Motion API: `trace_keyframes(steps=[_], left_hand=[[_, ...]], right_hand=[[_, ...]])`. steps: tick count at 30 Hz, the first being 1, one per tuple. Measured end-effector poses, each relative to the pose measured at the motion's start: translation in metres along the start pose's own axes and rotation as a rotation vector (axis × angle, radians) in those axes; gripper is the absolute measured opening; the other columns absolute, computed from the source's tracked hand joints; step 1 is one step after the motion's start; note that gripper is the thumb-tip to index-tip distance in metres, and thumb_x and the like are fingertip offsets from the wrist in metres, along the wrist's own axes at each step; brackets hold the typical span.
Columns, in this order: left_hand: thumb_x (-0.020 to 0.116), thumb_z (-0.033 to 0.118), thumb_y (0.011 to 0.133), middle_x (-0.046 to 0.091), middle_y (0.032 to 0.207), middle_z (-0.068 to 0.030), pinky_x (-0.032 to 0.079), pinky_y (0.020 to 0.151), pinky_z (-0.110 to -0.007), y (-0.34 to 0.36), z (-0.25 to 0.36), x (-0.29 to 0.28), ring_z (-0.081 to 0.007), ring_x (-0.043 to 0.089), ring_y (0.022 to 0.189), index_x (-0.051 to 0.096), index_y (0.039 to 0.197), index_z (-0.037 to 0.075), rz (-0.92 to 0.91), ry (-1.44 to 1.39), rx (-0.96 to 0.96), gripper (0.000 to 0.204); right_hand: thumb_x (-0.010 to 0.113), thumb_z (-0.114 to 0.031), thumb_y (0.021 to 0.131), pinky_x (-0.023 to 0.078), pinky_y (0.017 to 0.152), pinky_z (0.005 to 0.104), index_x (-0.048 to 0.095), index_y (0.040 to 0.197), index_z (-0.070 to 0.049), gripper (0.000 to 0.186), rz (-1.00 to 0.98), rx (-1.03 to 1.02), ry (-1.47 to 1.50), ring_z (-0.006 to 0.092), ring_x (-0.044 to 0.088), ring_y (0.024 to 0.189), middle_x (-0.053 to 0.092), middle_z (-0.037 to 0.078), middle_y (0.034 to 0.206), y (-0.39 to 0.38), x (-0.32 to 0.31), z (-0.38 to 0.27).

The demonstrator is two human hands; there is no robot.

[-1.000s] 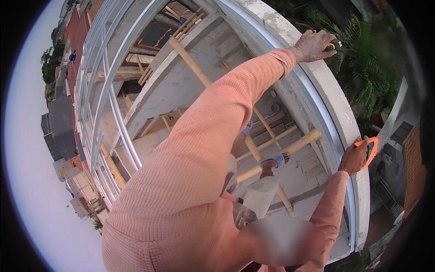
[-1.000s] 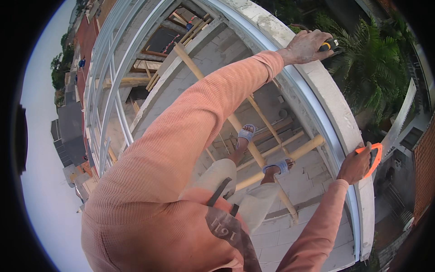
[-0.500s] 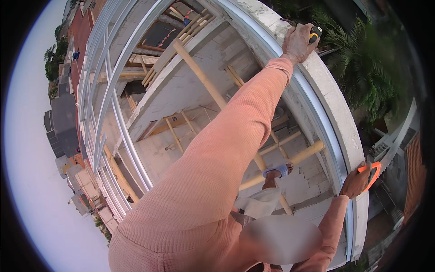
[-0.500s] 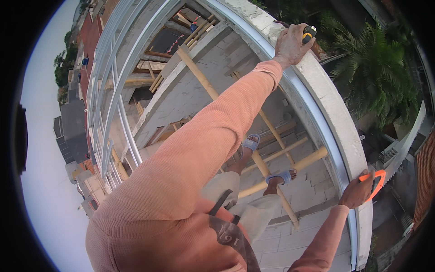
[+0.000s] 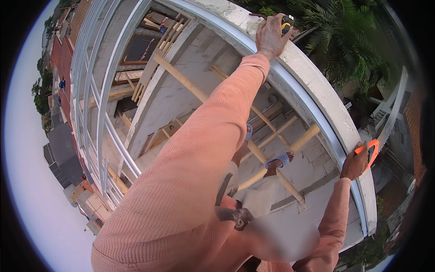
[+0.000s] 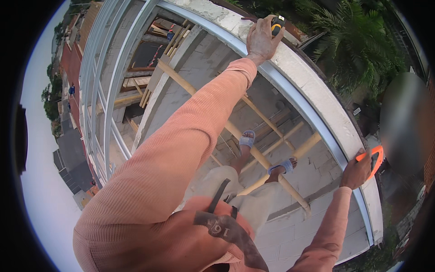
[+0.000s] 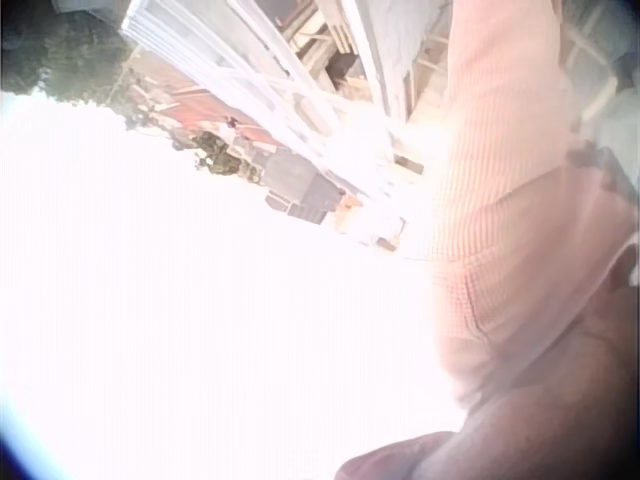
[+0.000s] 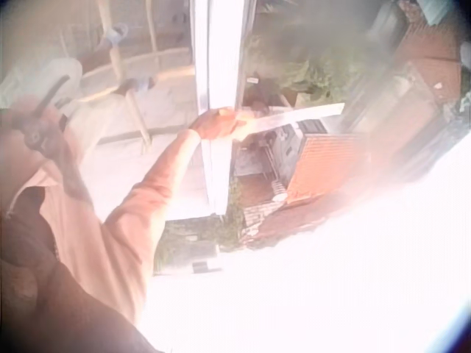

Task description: The person measures the top edge of a building wall with a tape measure and saws into the lightweight concrete block using a hand saw.

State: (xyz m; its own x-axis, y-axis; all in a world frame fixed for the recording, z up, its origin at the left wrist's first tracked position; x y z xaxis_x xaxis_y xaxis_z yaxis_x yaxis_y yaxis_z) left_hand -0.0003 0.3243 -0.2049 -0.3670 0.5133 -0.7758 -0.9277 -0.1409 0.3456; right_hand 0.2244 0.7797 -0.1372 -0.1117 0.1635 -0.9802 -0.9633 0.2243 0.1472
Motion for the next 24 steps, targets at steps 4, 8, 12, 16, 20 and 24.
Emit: trace_keyframes(steps=[4, 8, 12, 16, 20, 24], left_hand=[[0.061, 0.048, 0.098, 0.060, 0.119, -0.0132, 0.041, 0.107, -0.045, -0.002, 0.002, 0.003, -0.0322, 0.061, 0.112, 0.049, 0.140, 0.014, 0.020, -0.010, 0.014, 0.055], [0.062, 0.048, 0.097, 0.060, 0.119, -0.0133, 0.042, 0.106, -0.046, -0.001, 0.001, 0.005, -0.0319, 0.061, 0.111, 0.049, 0.140, 0.016, 0.021, -0.011, 0.016, 0.055], [0.064, 0.047, 0.096, 0.061, 0.119, -0.0135, 0.042, 0.106, -0.046, -0.005, -0.006, 0.006, -0.0313, 0.061, 0.111, 0.050, 0.139, 0.017, -0.007, 0.043, 0.056, 0.054], [0.065, 0.042, 0.096, 0.061, 0.121, -0.0162, 0.045, 0.102, -0.049, -0.004, 0.001, 0.009, -0.0367, 0.060, 0.113, 0.051, 0.142, 0.017, -0.037, -0.008, 0.047, 0.054], [0.065, 0.038, 0.098, 0.062, 0.122, -0.0161, 0.047, 0.098, -0.050, 0.005, -0.001, 0.005, -0.0387, 0.061, 0.112, 0.050, 0.144, 0.017, -0.011, -0.021, 0.032, 0.053], [0.062, 0.039, 0.099, 0.063, 0.123, -0.0159, 0.048, 0.096, -0.049, 0.005, -0.002, 0.006, -0.0380, 0.061, 0.113, 0.052, 0.143, 0.015, -0.023, -0.002, 0.042, 0.051]], right_hand=[[0.057, -0.029, 0.106, 0.051, 0.097, 0.0467, 0.055, 0.135, -0.014, 0.032, -0.004, 0.006, -0.005, 0.0357, 0.068, 0.112, 0.072, 0.015, 0.116, -0.001, -0.002, 0.002], [0.057, -0.030, 0.107, 0.051, 0.097, 0.0464, 0.055, 0.136, -0.015, 0.033, 0.049, -0.028, -0.001, 0.0359, 0.068, 0.112, 0.073, 0.015, 0.117, -0.003, -0.001, 0.003], [0.054, -0.034, 0.107, 0.049, 0.099, 0.0454, 0.055, 0.135, -0.010, 0.036, -0.012, -0.015, -0.019, 0.0329, 0.067, 0.111, 0.071, 0.012, 0.118, -0.006, 0.004, 0.000], [0.056, -0.033, 0.107, 0.049, 0.098, 0.0449, 0.055, 0.135, -0.012, 0.035, 0.004, -0.019, -0.005, 0.0324, 0.067, 0.112, 0.072, 0.012, 0.117, -0.004, -0.002, 0.003], [0.056, -0.036, 0.107, 0.051, 0.097, 0.0440, 0.054, 0.138, -0.017, 0.036, 0.009, -0.035, -0.013, 0.0297, 0.069, 0.113, 0.072, 0.010, 0.123, -0.003, 0.006, 0.008], [0.056, -0.033, 0.106, 0.049, 0.099, 0.0439, 0.057, 0.133, -0.014, 0.033, 0.053, -0.034, 0.010, 0.0301, 0.068, 0.111, 0.072, 0.009, 0.120, -0.001, -0.002, 0.000]])
Point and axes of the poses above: each hand's wrist, its own y-axis towards the middle knuckle, its own x-axis out of the palm, z = x × y, the point moved 7 cm from there along y, towards the middle knuckle
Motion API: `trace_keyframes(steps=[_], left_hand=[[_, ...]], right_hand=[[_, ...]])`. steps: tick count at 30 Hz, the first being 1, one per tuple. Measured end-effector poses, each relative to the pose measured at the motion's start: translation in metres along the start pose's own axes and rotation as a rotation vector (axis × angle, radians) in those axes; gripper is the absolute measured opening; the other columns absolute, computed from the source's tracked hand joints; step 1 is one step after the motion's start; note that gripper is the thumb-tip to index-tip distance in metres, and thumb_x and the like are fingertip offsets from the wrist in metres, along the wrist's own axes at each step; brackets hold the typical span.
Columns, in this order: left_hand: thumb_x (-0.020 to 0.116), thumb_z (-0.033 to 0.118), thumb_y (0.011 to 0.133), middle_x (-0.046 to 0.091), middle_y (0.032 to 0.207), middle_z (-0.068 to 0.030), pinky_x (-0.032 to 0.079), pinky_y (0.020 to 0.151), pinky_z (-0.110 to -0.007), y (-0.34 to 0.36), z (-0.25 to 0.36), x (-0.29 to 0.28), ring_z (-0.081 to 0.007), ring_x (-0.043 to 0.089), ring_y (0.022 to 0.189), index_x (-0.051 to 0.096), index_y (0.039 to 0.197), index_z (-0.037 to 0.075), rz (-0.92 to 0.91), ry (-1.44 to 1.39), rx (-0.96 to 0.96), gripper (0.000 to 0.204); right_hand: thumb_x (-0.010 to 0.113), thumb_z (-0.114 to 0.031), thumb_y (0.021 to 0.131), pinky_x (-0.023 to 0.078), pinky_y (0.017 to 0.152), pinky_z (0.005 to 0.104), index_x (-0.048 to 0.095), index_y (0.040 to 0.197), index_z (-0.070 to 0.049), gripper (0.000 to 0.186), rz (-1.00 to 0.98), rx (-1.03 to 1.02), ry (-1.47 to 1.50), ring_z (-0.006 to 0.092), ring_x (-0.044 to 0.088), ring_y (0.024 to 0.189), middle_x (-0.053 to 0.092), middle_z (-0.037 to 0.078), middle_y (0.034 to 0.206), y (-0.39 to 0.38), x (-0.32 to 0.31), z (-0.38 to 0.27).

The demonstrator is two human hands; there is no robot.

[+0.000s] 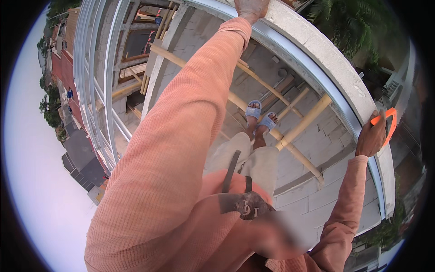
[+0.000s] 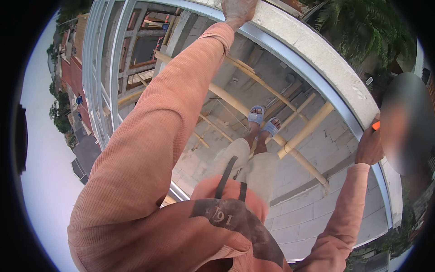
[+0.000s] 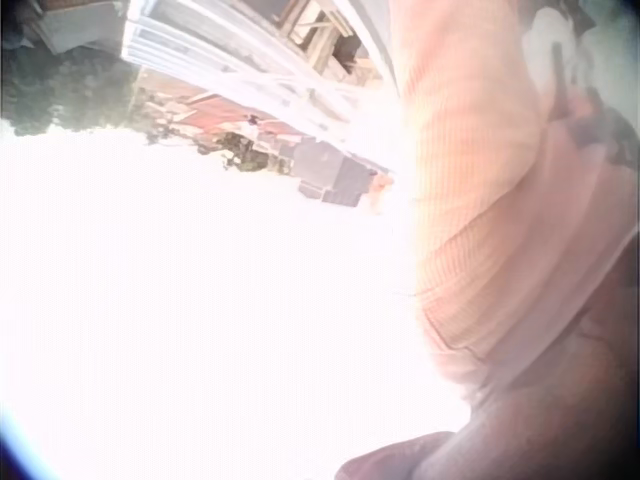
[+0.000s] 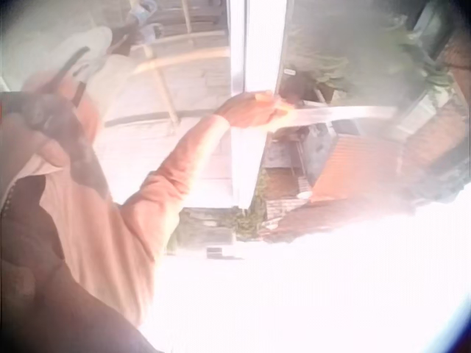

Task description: The person measures the top edge of a building wall with a tape measure and saws into the lightweight concrete block using a hand saw.

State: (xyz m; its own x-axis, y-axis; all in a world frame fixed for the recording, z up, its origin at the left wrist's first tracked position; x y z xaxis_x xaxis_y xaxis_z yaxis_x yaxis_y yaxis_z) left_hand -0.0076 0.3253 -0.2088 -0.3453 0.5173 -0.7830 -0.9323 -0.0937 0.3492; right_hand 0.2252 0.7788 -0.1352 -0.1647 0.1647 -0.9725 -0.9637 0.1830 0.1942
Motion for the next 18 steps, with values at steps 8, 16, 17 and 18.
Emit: trace_keyframes(steps=[8, 16, 17, 18], left_hand=[[0.064, 0.040, 0.099, 0.063, 0.126, -0.0168, 0.048, 0.100, -0.048, -0.0005, 0.0081, -0.0010, -0.0380, 0.060, 0.117, 0.053, 0.143, 0.013, -0.018, -0.069, -0.038, 0.052], [0.064, 0.039, 0.099, 0.062, 0.124, -0.0175, 0.047, 0.099, -0.048, -0.0039, 0.0023, 0.0021, -0.0381, 0.059, 0.114, 0.052, 0.144, 0.011, 0.003, 0.000, -0.020, 0.054], [0.064, 0.039, 0.099, 0.062, 0.124, -0.0172, 0.047, 0.098, -0.048, -0.0025, 0.0011, 0.0014, -0.0382, 0.059, 0.114, 0.051, 0.144, 0.012, 0.003, 0.017, -0.013, 0.054], [0.064, 0.038, 0.099, 0.062, 0.123, -0.0168, 0.047, 0.097, -0.048, -0.0017, 0.0007, -0.0002, -0.0379, 0.059, 0.113, 0.051, 0.144, 0.012, 0.014, -0.018, 0.015, 0.053]], right_hand=[[0.056, -0.031, 0.106, 0.050, 0.096, 0.0440, 0.057, 0.132, -0.013, 0.031, -0.019, 0.021, 0.020, 0.0302, 0.068, 0.107, 0.072, 0.008, 0.114, -0.0029, -0.0031, 0.0037], [0.056, -0.034, 0.106, 0.050, 0.097, 0.0440, 0.058, 0.130, -0.015, 0.031, -0.018, 0.043, 0.051, 0.0298, 0.068, 0.110, 0.072, 0.007, 0.116, -0.0057, -0.0054, -0.0008], [0.056, -0.034, 0.106, 0.050, 0.097, 0.0440, 0.058, 0.130, -0.015, 0.031, -0.011, 0.053, 0.045, 0.0298, 0.068, 0.110, 0.072, 0.007, 0.116, -0.0049, -0.0070, -0.0006], [0.058, -0.029, 0.105, 0.050, 0.097, 0.0439, 0.058, 0.132, -0.015, 0.030, -0.004, 0.039, 0.043, 0.0298, 0.068, 0.111, 0.072, 0.007, 0.117, -0.0043, -0.0078, -0.0020]])
Point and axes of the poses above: each hand's wrist, its own y-axis towards the middle knuckle, its own x-axis out of the palm, z = x × y, the point moved 7 cm from there along y, towards the middle knuckle
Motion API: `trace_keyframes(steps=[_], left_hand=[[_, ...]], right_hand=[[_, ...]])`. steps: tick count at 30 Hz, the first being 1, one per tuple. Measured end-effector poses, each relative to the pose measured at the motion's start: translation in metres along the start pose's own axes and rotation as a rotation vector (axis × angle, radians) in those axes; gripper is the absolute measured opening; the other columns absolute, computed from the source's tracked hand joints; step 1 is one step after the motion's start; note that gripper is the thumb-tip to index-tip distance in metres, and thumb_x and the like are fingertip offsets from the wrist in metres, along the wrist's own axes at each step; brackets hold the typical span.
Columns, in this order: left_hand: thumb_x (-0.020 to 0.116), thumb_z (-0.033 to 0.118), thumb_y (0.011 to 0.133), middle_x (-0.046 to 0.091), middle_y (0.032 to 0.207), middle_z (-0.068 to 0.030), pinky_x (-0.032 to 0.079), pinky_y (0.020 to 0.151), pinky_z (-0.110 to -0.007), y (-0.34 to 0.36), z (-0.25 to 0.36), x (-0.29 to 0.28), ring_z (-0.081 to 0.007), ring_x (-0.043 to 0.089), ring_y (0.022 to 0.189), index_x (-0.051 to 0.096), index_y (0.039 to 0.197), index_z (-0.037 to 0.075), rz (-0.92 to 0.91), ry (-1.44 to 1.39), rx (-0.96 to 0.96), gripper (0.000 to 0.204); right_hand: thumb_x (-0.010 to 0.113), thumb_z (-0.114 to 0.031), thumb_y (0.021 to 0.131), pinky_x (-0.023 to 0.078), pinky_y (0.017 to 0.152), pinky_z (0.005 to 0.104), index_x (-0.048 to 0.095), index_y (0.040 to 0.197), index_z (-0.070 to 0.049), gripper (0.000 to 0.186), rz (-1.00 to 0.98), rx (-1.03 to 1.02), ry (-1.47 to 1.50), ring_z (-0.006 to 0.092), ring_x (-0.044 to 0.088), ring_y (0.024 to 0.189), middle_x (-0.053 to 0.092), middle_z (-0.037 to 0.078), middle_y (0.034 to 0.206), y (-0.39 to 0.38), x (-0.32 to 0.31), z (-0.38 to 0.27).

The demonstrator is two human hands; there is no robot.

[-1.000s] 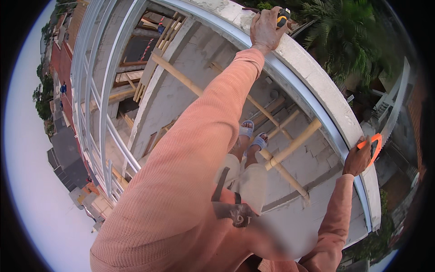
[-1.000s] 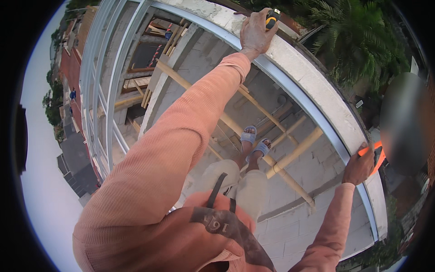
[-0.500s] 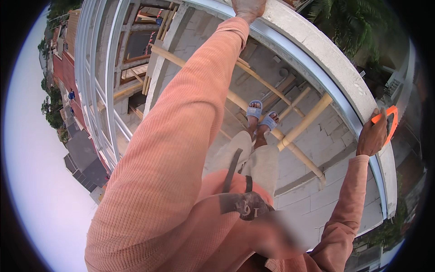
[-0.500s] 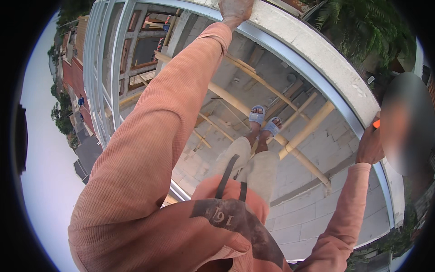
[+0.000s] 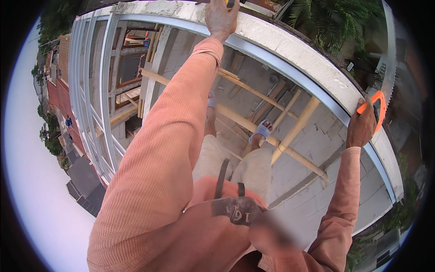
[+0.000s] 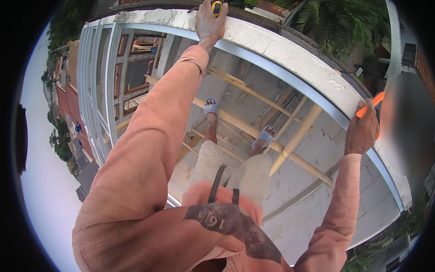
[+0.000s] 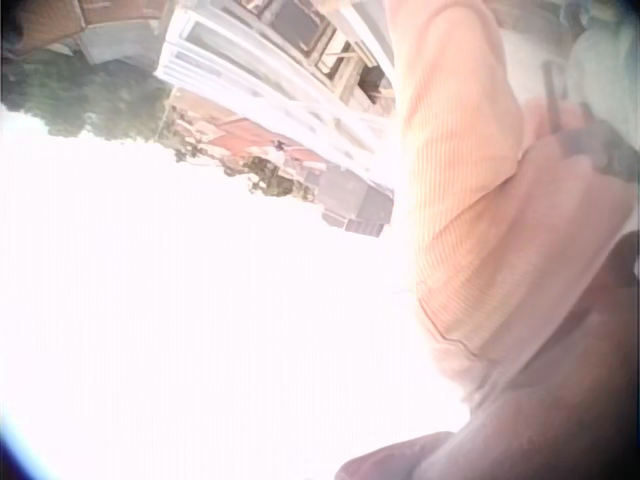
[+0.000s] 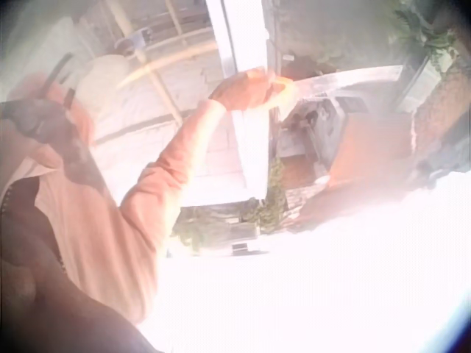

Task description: The person measures the top edge of a building wall with a tape measure and saws into the lightweight concrete block using a hand saw.

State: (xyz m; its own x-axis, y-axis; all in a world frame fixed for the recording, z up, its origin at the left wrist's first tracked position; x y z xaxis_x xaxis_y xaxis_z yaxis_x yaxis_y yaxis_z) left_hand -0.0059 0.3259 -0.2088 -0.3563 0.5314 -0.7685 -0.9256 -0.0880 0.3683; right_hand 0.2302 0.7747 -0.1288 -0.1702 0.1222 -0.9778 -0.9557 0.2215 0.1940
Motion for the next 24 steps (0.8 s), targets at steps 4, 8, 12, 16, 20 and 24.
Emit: trace_keyframes(steps=[4, 8, 12, 16, 20, 24], left_hand=[[0.067, 0.039, 0.098, 0.063, 0.117, -0.0149, 0.048, 0.093, -0.048, 0.000, 0.003, 0.003, -0.0360, 0.060, 0.111, 0.053, 0.141, 0.012, 0.028, 0.092, 0.006, 0.053], [0.065, 0.047, 0.096, 0.061, 0.115, -0.0157, 0.046, 0.098, -0.051, -0.003, -0.003, -0.003, -0.0391, 0.060, 0.108, 0.053, 0.139, 0.015, -0.037, 0.081, -0.066, 0.054], [0.067, 0.041, 0.096, 0.061, 0.113, -0.0129, 0.043, 0.101, -0.046, -0.004, 0.002, -0.003, -0.0326, 0.060, 0.106, 0.051, 0.139, 0.016, -0.029, 0.050, -0.011, 0.053], [0.080, 0.032, 0.086, 0.058, 0.114, -0.0068, 0.034, 0.111, -0.041, -0.005, 0.010, 0.003, -0.0229, 0.056, 0.115, 0.045, 0.138, 0.018, -0.081, 0.008, -0.031, 0.065], [0.080, 0.027, 0.084, 0.059, 0.109, -0.0082, 0.038, 0.106, -0.043, -0.004, 0.003, -0.008, -0.0251, 0.059, 0.109, 0.047, 0.136, 0.015, 0.015, -0.115, -0.030, 0.063], [0.084, 0.026, 0.079, 0.056, 0.112, -0.0093, 0.035, 0.110, -0.044, -0.002, 0.008, -0.008, -0.0263, 0.058, 0.111, 0.046, 0.136, 0.015, -0.021, -0.174, -0.078, 0.069]], right_hand=[[0.064, -0.008, 0.095, 0.050, 0.100, 0.0432, 0.057, 0.137, -0.016, 0.043, 0.028, 0.087, 0.112, 0.0295, 0.068, 0.111, 0.071, 0.005, 0.118, 0.000, -0.003, 0.004], [0.066, 0.004, 0.083, 0.050, 0.101, 0.0422, 0.058, 0.138, -0.018, 0.060, 0.173, -0.066, 0.148, 0.0272, 0.067, 0.112, 0.072, 0.003, 0.113, 0.022, -0.025, -0.086], [0.070, 0.001, 0.079, 0.049, 0.102, 0.0399, 0.059, 0.135, -0.024, 0.062, 0.229, -0.105, 0.104, 0.0216, 0.067, 0.111, 0.071, 0.000, 0.114, 0.049, -0.007, -0.195], [0.072, -0.004, 0.078, 0.049, 0.100, 0.0391, 0.060, 0.134, -0.027, 0.061, 0.193, -0.093, 0.086, 0.0203, 0.068, 0.108, 0.071, -0.002, 0.114, 0.065, 0.021, -0.259], [0.069, -0.013, 0.083, 0.053, 0.088, 0.0408, 0.059, 0.133, -0.030, 0.053, 0.113, -0.011, -0.010, 0.0234, 0.070, 0.101, 0.071, -0.003, 0.112, 0.079, 0.044, -0.283], [0.062, -0.020, 0.094, 0.055, 0.087, 0.0438, 0.056, 0.136, -0.033, 0.045, 0.176, 0.082, -0.041, 0.0273, 0.070, 0.103, 0.072, -0.002, 0.118, 0.075, 0.048, -0.276]])
Point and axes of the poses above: each hand's wrist, its own y-axis towards the middle knuckle, its own x-axis out of the palm, z = x × y, the point moved 7 cm from there along y, towards the middle knuckle
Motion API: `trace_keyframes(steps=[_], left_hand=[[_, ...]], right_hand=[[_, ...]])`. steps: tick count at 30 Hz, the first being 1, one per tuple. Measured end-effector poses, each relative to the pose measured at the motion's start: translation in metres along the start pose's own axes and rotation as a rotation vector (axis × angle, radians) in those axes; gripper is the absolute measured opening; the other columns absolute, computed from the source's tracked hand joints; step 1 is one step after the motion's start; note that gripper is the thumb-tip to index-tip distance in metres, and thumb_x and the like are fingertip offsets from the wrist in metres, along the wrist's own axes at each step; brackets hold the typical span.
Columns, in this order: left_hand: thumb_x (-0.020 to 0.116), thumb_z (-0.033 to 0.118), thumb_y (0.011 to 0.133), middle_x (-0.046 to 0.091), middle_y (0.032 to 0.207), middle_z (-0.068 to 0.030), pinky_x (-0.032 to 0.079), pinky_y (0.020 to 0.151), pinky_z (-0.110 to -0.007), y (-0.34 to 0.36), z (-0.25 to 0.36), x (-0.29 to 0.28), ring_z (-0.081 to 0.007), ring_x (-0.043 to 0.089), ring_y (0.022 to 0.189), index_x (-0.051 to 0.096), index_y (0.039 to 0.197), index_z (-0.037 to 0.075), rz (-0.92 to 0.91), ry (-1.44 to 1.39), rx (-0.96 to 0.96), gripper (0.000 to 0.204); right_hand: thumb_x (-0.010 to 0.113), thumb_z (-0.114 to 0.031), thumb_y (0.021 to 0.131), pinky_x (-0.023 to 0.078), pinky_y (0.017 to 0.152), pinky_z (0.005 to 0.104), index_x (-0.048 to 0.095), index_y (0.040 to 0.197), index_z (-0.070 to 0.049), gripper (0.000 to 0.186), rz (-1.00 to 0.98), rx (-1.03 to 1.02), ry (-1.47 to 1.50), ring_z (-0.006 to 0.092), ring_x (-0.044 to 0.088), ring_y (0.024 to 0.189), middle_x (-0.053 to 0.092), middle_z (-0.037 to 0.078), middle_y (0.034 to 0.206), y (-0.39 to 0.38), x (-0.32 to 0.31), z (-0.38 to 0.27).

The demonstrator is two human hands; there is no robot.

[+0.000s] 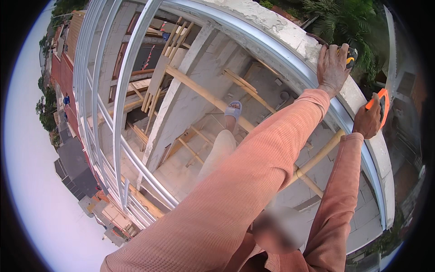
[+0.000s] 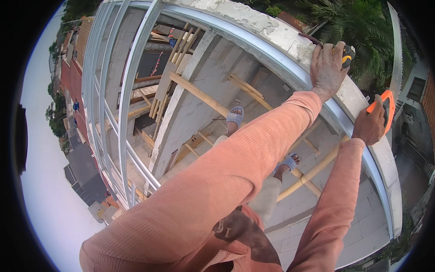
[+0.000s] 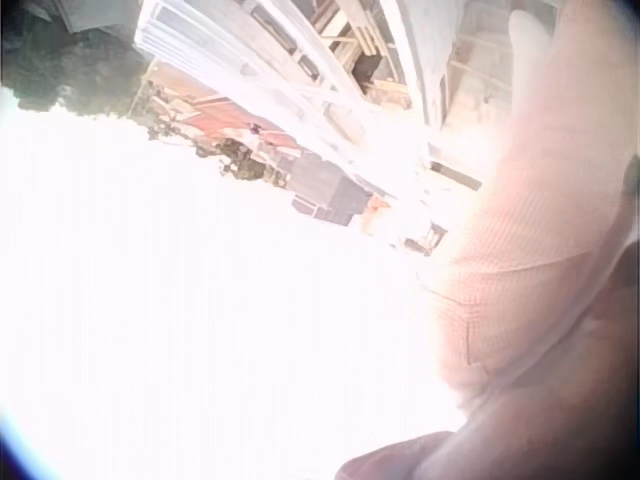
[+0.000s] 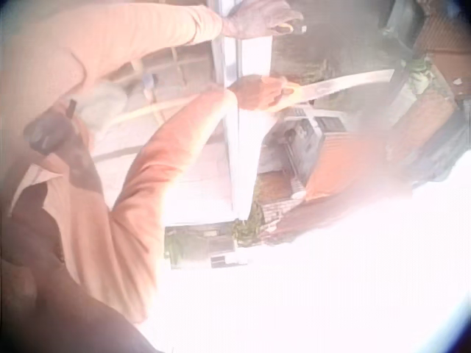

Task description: The person measures the top edge of a building wall with a tape measure and saws into the lightweight concrete block using a hand saw.

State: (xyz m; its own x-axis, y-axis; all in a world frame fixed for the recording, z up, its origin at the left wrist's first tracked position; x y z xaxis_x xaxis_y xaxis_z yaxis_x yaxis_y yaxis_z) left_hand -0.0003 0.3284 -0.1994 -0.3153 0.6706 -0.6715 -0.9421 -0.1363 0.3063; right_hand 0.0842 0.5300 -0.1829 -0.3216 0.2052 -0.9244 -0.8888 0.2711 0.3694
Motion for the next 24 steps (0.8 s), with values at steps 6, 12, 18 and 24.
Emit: trace_keyframes(steps=[6, 12, 18, 24], left_hand=[[0.072, 0.045, 0.093, 0.053, 0.113, -0.0142, 0.044, 0.096, -0.050, 0.025, -0.040, -0.027, -0.0337, 0.059, 0.102, 0.045, 0.139, 0.015, -0.099, -0.764, -0.263, 0.061], [0.070, 0.037, 0.096, 0.063, 0.116, -0.0125, 0.049, 0.089, -0.048, 0.151, -0.182, -0.120, -0.0346, 0.062, 0.107, 0.053, 0.140, 0.013, 0.004, -0.162, 0.286, 0.053], [0.070, 0.039, 0.096, 0.065, 0.115, -0.0142, 0.053, 0.088, -0.046, 0.214, -0.307, -0.136, -0.0359, 0.066, 0.102, 0.056, 0.139, 0.015, -0.278, 0.039, 0.347, 0.051], [0.071, 0.037, 0.097, 0.066, 0.124, -0.0196, 0.054, 0.092, -0.043, 0.214, -0.301, -0.129, -0.0366, 0.067, 0.110, 0.058, 0.137, 0.006, -0.250, 0.041, 0.270, 0.053]], right_hand=[[0.056, -0.035, 0.104, 0.055, 0.089, 0.0436, 0.058, 0.137, -0.035, 0.034, -0.159, 0.182, -0.064, 0.0263, 0.069, 0.112, 0.072, -0.002, 0.124, 0.000, 0.003, 0.001], [0.056, -0.040, 0.104, 0.054, 0.094, 0.0417, 0.059, 0.138, -0.035, 0.035, -0.064, 0.110, -0.069, 0.0257, 0.068, 0.117, 0.070, -0.003, 0.132, -0.004, 0.009, 0.022], [0.058, -0.042, 0.104, 0.054, 0.094, 0.0392, 0.062, 0.136, -0.033, 0.033, -0.105, 0.158, -0.036, 0.0249, 0.068, 0.116, 0.072, -0.001, 0.127, 0.006, 0.014, 0.016], [0.059, -0.042, 0.104, 0.056, 0.090, 0.0386, 0.064, 0.134, -0.037, 0.031, -0.069, 0.165, -0.066, 0.0239, 0.071, 0.111, 0.073, -0.003, 0.126, 0.003, 0.013, 0.025]])
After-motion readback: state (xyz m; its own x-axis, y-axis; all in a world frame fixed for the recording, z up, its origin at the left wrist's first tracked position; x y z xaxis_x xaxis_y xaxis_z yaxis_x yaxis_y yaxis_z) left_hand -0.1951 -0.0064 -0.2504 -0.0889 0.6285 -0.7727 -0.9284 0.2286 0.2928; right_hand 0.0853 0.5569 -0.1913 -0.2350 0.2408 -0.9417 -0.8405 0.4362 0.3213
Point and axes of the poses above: each hand's wrist, its own y-axis towards the middle knuckle, its own x-axis out of the palm, z = x × y, the point moved 7 cm from there along y, towards the middle knuckle
